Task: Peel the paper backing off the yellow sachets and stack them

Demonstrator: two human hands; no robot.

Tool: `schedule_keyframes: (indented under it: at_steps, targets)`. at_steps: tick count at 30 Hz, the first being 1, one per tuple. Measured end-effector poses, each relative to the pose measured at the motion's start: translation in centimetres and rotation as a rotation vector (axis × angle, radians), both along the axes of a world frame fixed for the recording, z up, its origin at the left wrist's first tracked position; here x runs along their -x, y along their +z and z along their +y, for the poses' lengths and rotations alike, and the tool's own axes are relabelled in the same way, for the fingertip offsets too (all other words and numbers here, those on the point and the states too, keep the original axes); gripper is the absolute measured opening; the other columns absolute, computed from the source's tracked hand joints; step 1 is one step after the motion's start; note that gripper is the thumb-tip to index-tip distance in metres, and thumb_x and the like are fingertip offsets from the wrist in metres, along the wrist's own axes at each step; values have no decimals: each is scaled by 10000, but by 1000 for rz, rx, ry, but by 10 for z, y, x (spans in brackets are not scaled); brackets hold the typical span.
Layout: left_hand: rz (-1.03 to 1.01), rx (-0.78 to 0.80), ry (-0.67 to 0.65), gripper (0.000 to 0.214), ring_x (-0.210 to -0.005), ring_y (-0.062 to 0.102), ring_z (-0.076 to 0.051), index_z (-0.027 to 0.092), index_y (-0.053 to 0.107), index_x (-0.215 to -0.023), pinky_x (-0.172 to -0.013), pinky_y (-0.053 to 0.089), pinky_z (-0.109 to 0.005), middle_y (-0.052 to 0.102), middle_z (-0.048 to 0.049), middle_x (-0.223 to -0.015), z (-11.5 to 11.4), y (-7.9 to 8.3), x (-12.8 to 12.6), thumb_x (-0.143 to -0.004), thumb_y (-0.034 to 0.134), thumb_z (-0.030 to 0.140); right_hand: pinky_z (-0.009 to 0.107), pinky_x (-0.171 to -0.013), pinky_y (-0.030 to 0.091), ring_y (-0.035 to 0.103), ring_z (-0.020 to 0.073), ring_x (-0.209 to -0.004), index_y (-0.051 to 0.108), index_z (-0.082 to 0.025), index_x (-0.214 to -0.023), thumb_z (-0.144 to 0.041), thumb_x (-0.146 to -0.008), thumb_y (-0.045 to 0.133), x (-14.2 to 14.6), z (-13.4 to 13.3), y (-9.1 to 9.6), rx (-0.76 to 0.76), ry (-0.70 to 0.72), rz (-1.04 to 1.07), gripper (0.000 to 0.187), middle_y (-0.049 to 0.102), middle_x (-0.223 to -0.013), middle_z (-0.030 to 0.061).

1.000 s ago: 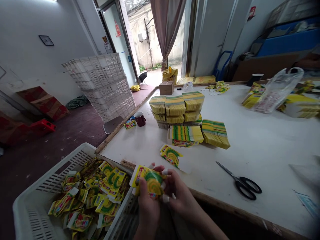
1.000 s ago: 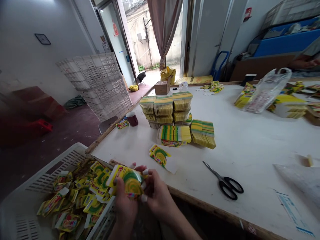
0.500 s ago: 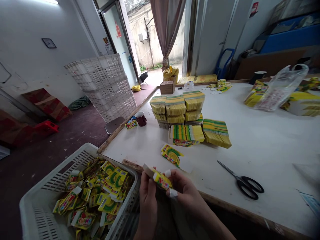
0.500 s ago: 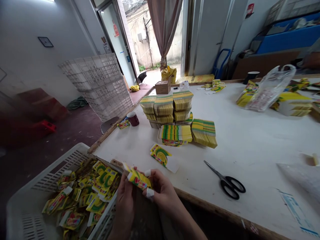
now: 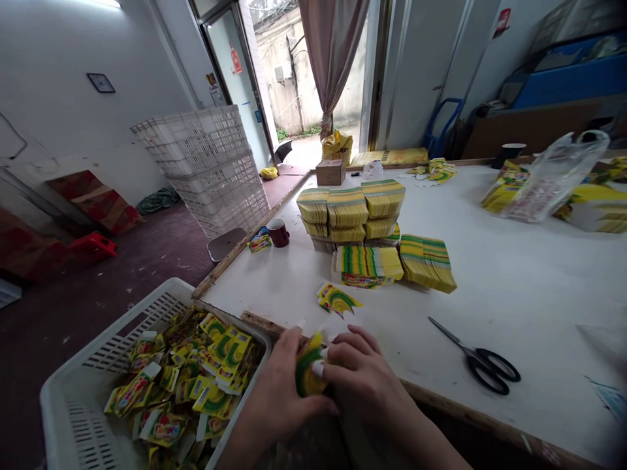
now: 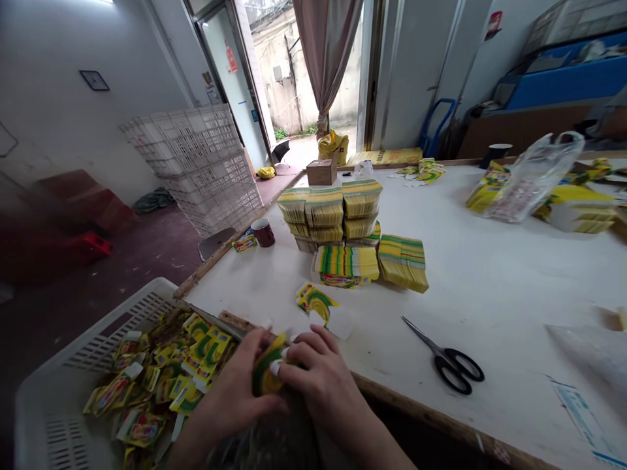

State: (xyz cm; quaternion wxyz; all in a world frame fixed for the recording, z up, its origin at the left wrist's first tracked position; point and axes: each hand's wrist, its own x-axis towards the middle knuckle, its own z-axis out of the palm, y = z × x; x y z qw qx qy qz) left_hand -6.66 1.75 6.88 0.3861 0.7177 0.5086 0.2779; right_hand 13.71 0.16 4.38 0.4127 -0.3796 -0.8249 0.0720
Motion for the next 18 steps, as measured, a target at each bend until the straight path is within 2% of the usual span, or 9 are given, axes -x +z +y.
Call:
schedule_keyframes:
  at_steps: [2, 3, 5, 6, 7, 9, 11, 14, 18]
  targets:
    - [96, 43, -30, 703, -1171, 536, -311, 183, 462, -1270, -1011, 416, -455, 586, -137, -1253, -1, -6, -11, -644, 755, 306, 523, -1102, 237, 456, 265, -1216, 579, -303, -1193, -197, -883, 568, 5, -2, -6, 38, -41, 76, 327, 598, -1205, 51]
    - [113, 39, -12, 643, -1136, 560, -302, 170, 453, -1265, -989, 433, -452, 605, -141, -1215, -3, -10, -16, -687, 706, 293, 555, -1111, 215, 360, 297, -1313, 491, -285, -1302, -231, -873, 582, 6, -2, -10, 85, -113, 161, 442, 493, -1348, 90]
    - [112, -12, 57, 653, -1103, 581, -307, 142, 403, -1295, -955, 455, -454, 615, -161, -1186, -7, -21, -23, -717, 664, 296, 591, -1109, 214, 223, 336, -1399, 303, -225, -1434, -347, -857, 602, 7, -1, -19, 264, -233, 403, 661, 296, -1491, 158]
    - [94, -45, 76, 691, -1100, 586, -313, 135, 374, -1319, -943, 463, -453, 616, -169, -1182, -10, -27, -26, -715, 666, 300, 590, -1108, 225, 230, 337, -1402, 273, -213, -1445, -406, -859, 591, 7, 0, -22, 403, -226, 548, 694, 286, -1499, 170]
    - [62, -75, 76, 723, -1111, 584, -318, 139, 348, -1346, -939, 466, -449, 613, -173, -1194, -13, -32, -28, -716, 667, 295, 580, -1107, 244, 277, 329, -1389, 297, -212, -1433, -452, -871, 562, 8, 1, -23, 578, -160, 692, 666, 331, -1482, 169]
    - [-18, -128, 53, 769, -1152, 569, -321, 169, 308, -1394, -950, 463, -436, 596, -171, -1246, -18, -41, -30, -724, 671, 276, 540, -1083, 316, 418, 318, -1314, 440, -195, -1344, -533, -876, 516, 11, 1, -21, 949, 99, 958, 582, 489, -1376, 166]
    - [-66, -168, 28, 771, -1176, 561, -314, 206, 291, -1421, -960, 458, -424, 578, -160, -1287, -22, -46, -31, -745, 658, 249, 487, -1030, 396, 530, 313, -1209, 569, -170, -1217, -587, -829, 562, 15, -1, -16, 1207, 347, 1144, 569, 613, -1226, 160]
    - [-35, -208, 17, 775, -1203, 543, -317, 211, 272, -1434, -973, 451, -433, 550, -172, -1322, -22, -46, -32, -758, 649, 233, 438, -987, 435, 588, 299, -1124, 662, -172, -1078, -662, -741, 622, 18, -2, -10, 1298, 510, 1269, 596, 686, -1075, 131]
    - [1, -236, -10, 770, -1257, 498, -318, 223, 284, -1426, -1007, 427, -438, 511, -169, -1369, -21, -42, -34, -750, 652, 212, 447, -986, 433, 594, 291, -1107, 676, -198, -1094, -675, -786, 549, 17, -2, -7, 1268, 448, 1361, 582, 701, -1036, 111]
